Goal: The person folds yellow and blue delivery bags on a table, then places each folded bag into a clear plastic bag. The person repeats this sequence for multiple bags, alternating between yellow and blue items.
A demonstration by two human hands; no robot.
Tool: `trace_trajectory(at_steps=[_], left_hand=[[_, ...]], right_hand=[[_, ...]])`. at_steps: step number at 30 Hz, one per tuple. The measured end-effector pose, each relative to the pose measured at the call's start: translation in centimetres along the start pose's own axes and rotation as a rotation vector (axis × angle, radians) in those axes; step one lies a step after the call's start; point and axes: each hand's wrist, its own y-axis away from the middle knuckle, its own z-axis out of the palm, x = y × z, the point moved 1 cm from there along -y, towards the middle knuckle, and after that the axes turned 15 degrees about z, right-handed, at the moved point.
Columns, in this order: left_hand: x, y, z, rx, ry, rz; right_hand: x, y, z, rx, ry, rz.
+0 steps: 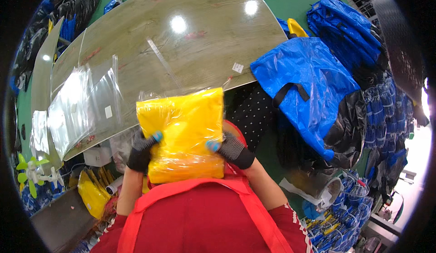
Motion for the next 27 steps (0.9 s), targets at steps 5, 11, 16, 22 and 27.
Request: trace_trajectory(at_steps=[5,11,16,22,27], left_hand=[[-1.4,3.1,-0.9,-0.052,-0.102,-0.099],[0.7,0.5,-2.0,-0.304,-0.263,0.069],[5.9,-5.2,1.4,-0.684,-1.32,0.931],[8.3,-8.4,2.3,-0.011,-0.23,0.882],[7.2,-10.0,1.8,0.033,-0.195,0.705]], right_hand=[[2.5,0.9,0.0,-0.131,0.056,0.038],[-0.4,-3.4,-1.3,-0.108,-0.154,-0.416],[-10.2,-6.8,-3.3,-0.236,-0.192,-0.249],[-13.9,-5.6,-2.8,-0.013,0.013,-0.561],[-12.8,-5.7,0.1,0.055,0.031,-0.735]])
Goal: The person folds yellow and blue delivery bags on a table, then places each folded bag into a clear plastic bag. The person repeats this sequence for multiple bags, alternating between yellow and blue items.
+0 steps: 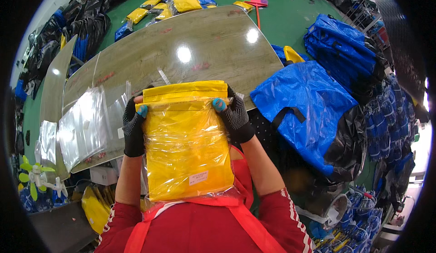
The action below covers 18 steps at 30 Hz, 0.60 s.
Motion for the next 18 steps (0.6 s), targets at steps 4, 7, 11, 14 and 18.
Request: trace_trajectory(at_steps=[4,7,11,14,18], left_hand=[[-0.4,-0.2,0.5,0.145,0.074,-0.147],[0.0,-0.3,1.0,0.128,-0.017,-0.052],[0.7,-0.9,1.2,0.107,-0.076,0.027],[1.5,-1.0,1.4,0.099,-0.111,0.078],[1.9,0.0,2.7,-0.003,-0.174,-0.002]], right_hand=[[-1.1,0.8,1.1,0.057,0.152,-0.206],[-1.9,1.2,1.4,0.124,0.166,-0.094],[-3.1,1.8,1.8,0.136,0.488,-0.351],[-3.8,2.1,1.8,0.23,0.694,-0.51],[-3.3,2.1,1.2,0.212,0.68,-0.068]])
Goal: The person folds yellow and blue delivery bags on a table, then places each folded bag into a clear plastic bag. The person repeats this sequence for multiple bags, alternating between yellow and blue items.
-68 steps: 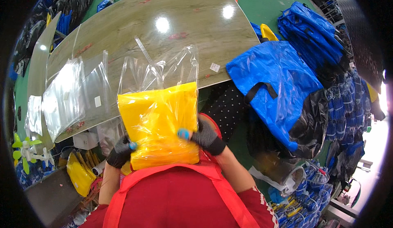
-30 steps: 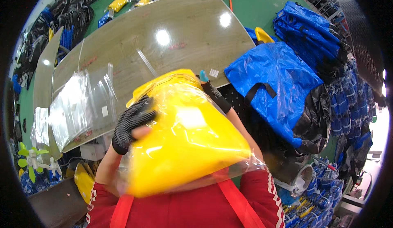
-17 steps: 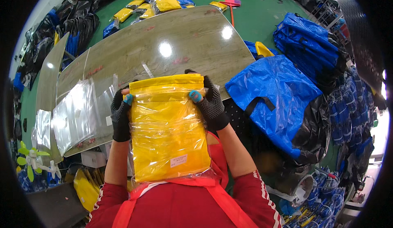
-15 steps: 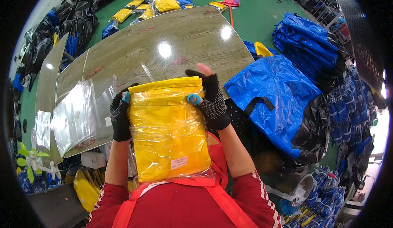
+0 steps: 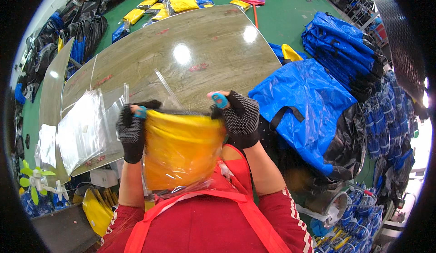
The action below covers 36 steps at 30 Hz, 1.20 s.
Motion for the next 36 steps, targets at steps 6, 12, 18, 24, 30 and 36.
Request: trace_trajectory(at_steps=[6,12,18,24,30,36], left_hand=[[-1.1,4.1,0.9,-0.231,0.253,-0.208],[-1.8,7.7,-1.0,-0.566,0.005,-0.313],[-4.5,8.3,-2.8,-0.311,-0.16,-0.344],[-6.0,8.0,-5.1,0.124,0.31,-0.591],[-3.6,7.1,-4.1,0.068,0.179,-0.005],[-2.5,6.4,-4.6,0.0,-0.125,-0.041]], right_hand=[[2.1,0.6,1.5,-0.53,0.315,-0.024],[2.6,2.2,4.4,-0.264,0.726,-0.144],[2.4,0.7,5.8,-0.31,0.708,-0.225],[4.4,-0.4,2.1,-0.564,-0.236,0.146],[5.6,1.7,2.2,-0.511,-0.206,0.139],[4.7,2.6,3.1,-0.141,0.202,-0.277]])
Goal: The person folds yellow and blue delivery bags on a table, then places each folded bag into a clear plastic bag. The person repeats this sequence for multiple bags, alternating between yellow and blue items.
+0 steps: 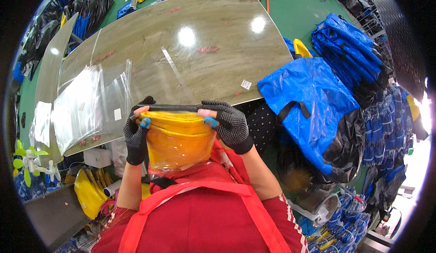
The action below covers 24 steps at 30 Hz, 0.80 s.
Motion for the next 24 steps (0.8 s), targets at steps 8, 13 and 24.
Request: trace_trajectory(at_steps=[8,13,24], left_hand=[[3.0,-2.9,1.0,0.049,-0.148,0.08],[8.3,-10.3,1.4,-0.06,-0.162,-0.013],[9.0,-21.3,3.4,-0.099,-0.083,0.388]], right_hand=[[-1.2,-3.1,-0.7,0.074,0.029,0.225],[-2.3,-10.6,-1.7,0.194,-0.036,0.19],[-9.4,-19.8,-2.5,-0.108,-0.74,-0.269]])
